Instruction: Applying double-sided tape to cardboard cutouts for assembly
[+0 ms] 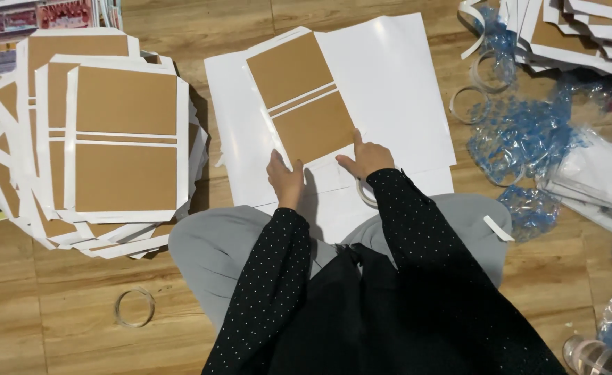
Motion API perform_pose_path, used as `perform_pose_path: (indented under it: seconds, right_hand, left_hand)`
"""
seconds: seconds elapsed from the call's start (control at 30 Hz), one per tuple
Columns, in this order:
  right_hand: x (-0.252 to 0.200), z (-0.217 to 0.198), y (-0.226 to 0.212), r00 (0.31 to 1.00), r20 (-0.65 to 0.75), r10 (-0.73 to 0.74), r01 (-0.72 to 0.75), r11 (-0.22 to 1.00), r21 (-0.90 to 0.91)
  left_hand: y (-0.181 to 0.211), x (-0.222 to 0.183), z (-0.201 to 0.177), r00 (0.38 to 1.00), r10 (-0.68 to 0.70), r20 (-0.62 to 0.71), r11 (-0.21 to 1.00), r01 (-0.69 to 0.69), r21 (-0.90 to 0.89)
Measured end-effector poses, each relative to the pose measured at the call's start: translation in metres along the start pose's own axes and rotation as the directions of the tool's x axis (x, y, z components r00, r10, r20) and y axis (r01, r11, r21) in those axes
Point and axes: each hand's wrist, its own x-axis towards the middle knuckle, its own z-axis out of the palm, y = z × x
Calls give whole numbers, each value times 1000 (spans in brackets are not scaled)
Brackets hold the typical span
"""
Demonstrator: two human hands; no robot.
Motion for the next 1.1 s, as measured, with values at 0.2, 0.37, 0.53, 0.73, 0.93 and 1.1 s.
perform_pose_path:
  seconds: [0.2, 0.37, 0.53, 0.73, 0.93, 1.1]
  right_hand:
    - [-18, 17, 12, 1000, 13, 0, 2, 988, -156]
    - [-42, 24, 27, 1000, 26, -1, 4, 992, -128]
    - [-52, 21, 35, 999, -21, -41, 40, 998, -42]
    - [-69, 19, 36, 980, -196, -22, 41, 995, 95]
    - [-49, 45, 51, 938, -343, 45, 42, 969, 244]
    - [-45, 59, 53, 898, -438, 48, 61, 971, 230]
  left_hand:
    - [0, -5, -11, 998, -44, 39, 996, 47, -76]
    - [-28, 2, 9, 984, -175, 23, 951, 176, -253]
    - [2, -14, -4, 999, -18, 33, 985, 24, -173]
    - [97, -26, -132, 884, 437, -166, 858, -465, -217]
    - [104, 0, -335, 705, 657, -267, 725, -688, -32]
    - [45, 19, -444, 710, 417, -567, 907, -367, 207]
